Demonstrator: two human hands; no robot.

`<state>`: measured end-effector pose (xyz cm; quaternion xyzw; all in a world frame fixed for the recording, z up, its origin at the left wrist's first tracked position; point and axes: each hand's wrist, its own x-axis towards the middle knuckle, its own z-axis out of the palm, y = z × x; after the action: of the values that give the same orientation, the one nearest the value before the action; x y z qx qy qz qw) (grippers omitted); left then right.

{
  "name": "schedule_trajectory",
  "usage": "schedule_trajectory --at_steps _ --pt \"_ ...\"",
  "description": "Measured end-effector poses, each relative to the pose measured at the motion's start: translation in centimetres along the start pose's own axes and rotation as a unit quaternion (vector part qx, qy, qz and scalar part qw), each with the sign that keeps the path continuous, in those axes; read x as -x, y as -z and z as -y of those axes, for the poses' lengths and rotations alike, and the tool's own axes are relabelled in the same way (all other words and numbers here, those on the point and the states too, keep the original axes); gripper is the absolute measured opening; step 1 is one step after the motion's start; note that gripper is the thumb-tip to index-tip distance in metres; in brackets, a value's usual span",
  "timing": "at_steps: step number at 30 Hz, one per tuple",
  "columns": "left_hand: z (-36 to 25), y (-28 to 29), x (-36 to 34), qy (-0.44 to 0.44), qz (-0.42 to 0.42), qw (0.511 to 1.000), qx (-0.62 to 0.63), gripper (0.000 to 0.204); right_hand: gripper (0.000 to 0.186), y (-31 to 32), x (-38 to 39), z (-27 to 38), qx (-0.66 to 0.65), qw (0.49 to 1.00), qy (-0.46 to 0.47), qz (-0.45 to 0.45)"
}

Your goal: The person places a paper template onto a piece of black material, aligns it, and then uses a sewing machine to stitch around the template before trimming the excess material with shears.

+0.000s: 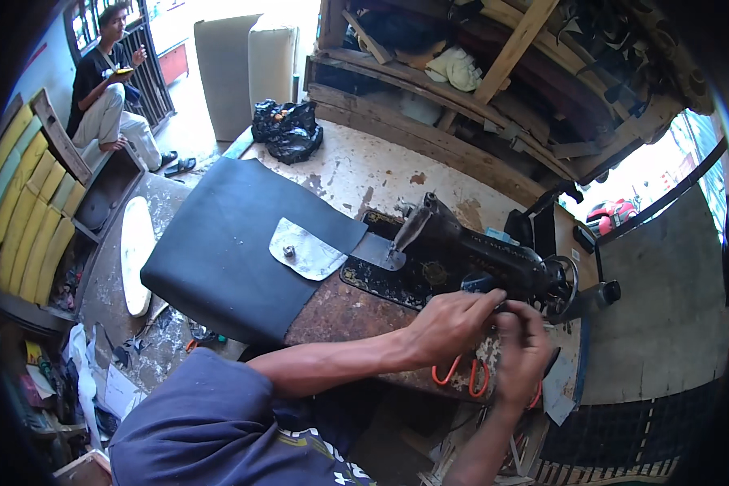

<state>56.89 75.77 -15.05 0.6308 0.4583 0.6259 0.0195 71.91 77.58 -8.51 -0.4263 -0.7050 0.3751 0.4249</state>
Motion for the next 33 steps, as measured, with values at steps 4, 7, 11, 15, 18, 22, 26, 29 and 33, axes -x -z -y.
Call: schedule_trajectory --at_steps 4,7,11,15,18,22,26,29,33 --pt "0.8 6.2 2.3 0.02 0.043 0.993 -0.111 0.046 0.017 -6.6 0.5 -0.4 -0.046 0.998 -0.011 0.031" --pt "2.2 11.2 3.4 0.103 0.076 0.987 -0.093 0.062 0.017 -10.0 0.8 -1.2 -0.09 0.996 -0.015 0.021" --pt "7.1 19.5 5.1 0.248 0.126 0.847 -0.452 0.045 0.019 -12.9 1.1 -1.9 -0.123 0.991 0.045 -0.011" --pt "10.0 23.5 6.9 0.361 0.197 0.815 -0.409 0.032 0.021 -14.8 1.8 -1.7 -0.147 0.988 0.049 -0.005" --pt "9.3 23.5 6.6 0.327 0.085 0.905 -0.26 0.031 0.022 -16.2 2.1 -0.8 -0.175 0.984 0.021 0.018" --pt "6.1 21.7 5.4 0.434 -0.021 0.834 0.339 0.032 0.022 -18.1 2.7 0.9 -0.298 0.951 -0.024 0.072" --pt "4.6 20.0 4.9 0.369 -0.036 0.791 0.486 0.034 0.018 -19.2 3.3 2.1 -0.339 0.936 -0.072 0.066" --pt "4.9 19.6 5.3 0.344 -0.025 0.799 0.492 0.035 0.014 -19.1 3.6 2.4 -0.384 0.914 -0.111 0.066" --pt "5.1 19.0 6.0 0.307 -0.007 0.846 0.435 0.032 0.01 -18.5 4.0 2.1 -0.465 0.858 -0.203 0.084"
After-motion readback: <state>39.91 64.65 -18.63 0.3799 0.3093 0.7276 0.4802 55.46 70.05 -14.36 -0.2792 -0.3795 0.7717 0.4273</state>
